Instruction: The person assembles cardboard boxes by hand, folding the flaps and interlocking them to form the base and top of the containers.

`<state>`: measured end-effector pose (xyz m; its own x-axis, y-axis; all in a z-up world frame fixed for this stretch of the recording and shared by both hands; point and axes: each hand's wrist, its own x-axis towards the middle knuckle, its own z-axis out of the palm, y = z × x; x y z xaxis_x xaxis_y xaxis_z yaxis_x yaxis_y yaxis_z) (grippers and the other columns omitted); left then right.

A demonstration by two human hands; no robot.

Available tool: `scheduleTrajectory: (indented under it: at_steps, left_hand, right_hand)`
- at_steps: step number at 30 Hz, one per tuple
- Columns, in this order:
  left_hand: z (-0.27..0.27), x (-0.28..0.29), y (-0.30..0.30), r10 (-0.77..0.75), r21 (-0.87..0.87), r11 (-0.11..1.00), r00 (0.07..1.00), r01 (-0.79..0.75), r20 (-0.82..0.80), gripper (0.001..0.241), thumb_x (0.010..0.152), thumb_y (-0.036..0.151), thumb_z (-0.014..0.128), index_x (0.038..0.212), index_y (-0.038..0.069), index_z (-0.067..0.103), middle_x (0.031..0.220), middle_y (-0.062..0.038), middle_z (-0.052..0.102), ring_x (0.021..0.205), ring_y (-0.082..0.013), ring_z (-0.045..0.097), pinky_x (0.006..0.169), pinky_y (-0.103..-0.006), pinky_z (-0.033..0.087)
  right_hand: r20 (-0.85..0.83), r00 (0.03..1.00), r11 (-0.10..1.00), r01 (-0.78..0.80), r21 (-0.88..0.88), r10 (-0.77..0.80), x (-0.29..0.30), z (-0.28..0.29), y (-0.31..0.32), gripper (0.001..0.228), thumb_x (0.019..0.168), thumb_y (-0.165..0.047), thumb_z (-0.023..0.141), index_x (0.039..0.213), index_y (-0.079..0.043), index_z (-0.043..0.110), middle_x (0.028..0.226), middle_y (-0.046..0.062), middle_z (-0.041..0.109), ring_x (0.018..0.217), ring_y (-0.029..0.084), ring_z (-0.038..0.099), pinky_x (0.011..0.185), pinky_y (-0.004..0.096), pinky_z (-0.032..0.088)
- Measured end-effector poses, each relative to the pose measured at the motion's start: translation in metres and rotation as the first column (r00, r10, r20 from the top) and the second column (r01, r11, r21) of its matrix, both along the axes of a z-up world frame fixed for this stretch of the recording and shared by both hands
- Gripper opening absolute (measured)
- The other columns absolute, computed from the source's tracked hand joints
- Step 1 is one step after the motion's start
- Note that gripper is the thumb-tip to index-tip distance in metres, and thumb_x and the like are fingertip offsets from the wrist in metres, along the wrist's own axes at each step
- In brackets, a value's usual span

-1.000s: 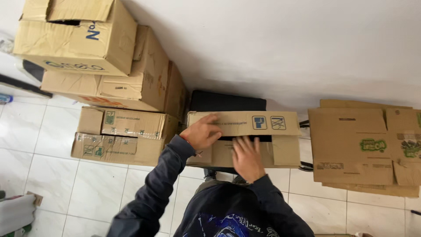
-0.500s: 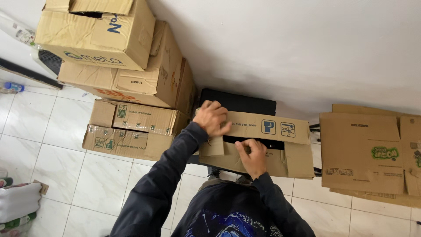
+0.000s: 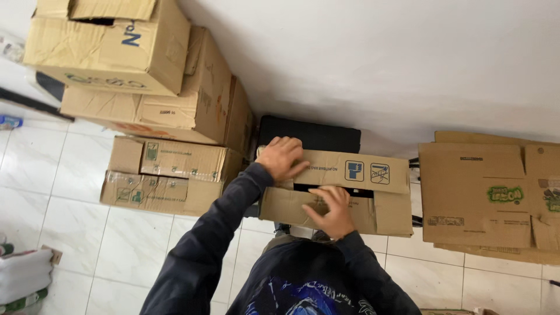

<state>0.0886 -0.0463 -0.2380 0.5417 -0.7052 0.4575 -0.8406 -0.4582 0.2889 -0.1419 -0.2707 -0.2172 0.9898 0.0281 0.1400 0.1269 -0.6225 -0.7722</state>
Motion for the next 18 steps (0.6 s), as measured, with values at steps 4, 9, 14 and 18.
scheduleTrajectory:
  at_steps: [4, 9, 14, 18]
  left_hand:
    - [0.039, 0.005, 0.020, -0.049, -0.262, 0.959, 0.846, -0.108, -0.531, 0.026, 0.119, 0.049, 0.092, 0.124, 0.024, 0.086, 0.156, -0.005, 0.085, 0.139, -0.0388, 0.086, 0.119, -0.0499, 0.069]
    - [0.112, -0.059, 0.050, 0.652, 0.537, 0.755, 0.513, -0.376, -0.558, 0.131, 0.115, 0.101, 0.050, 0.197, -0.001, 0.038, 0.185, -0.043, 0.060, 0.159, -0.0608, 0.075, 0.126, -0.0713, 0.065]
    - [0.081, -0.089, 0.057, 0.555, 0.476, 0.813, 0.203, -0.335, -0.807, 0.118, 0.123, 0.087, 0.055, 0.208, 0.026, 0.001, 0.187, -0.040, 0.059, 0.165, -0.0620, 0.067, 0.136, -0.0775, 0.059]
    - [0.069, -0.090, 0.067, 0.497, 0.451, 0.823, 0.053, -0.346, -0.866, 0.104, 0.124, 0.080, 0.059, 0.208, 0.041, 0.011, 0.200, -0.022, 0.053, 0.178, -0.0519, 0.058, 0.145, -0.0707, 0.058]
  right_hand:
    - [0.216, 0.975, 0.959, 0.008, -0.283, 0.056, 0.000, 0.025, 0.008, 0.034, 0.128, -0.041, 0.079, 0.158, -0.026, 0.077, 0.162, 0.005, 0.059, 0.145, 0.033, 0.059, 0.130, 0.062, 0.047]
    - [0.317, 0.921, 0.916, 0.312, -0.253, -0.226, 0.002, 0.056, -0.075, 0.053, 0.109, -0.058, 0.102, 0.140, -0.019, 0.083, 0.143, 0.009, 0.075, 0.136, 0.038, 0.076, 0.116, 0.057, 0.058]
    - [-0.293, 0.736, 0.791, 0.546, -0.274, -0.610, -0.008, 0.079, -0.181, 0.099, 0.123, -0.080, 0.070, 0.188, -0.008, 0.046, 0.189, 0.029, 0.047, 0.176, 0.053, 0.048, 0.142, 0.075, 0.040]
    - [-0.745, 0.477, 0.833, 0.519, -0.190, -0.467, -0.002, 0.048, -0.203, 0.149, 0.101, -0.109, 0.069, 0.205, -0.013, 0.024, 0.210, 0.026, 0.027, 0.192, 0.048, 0.031, 0.157, 0.073, 0.027]
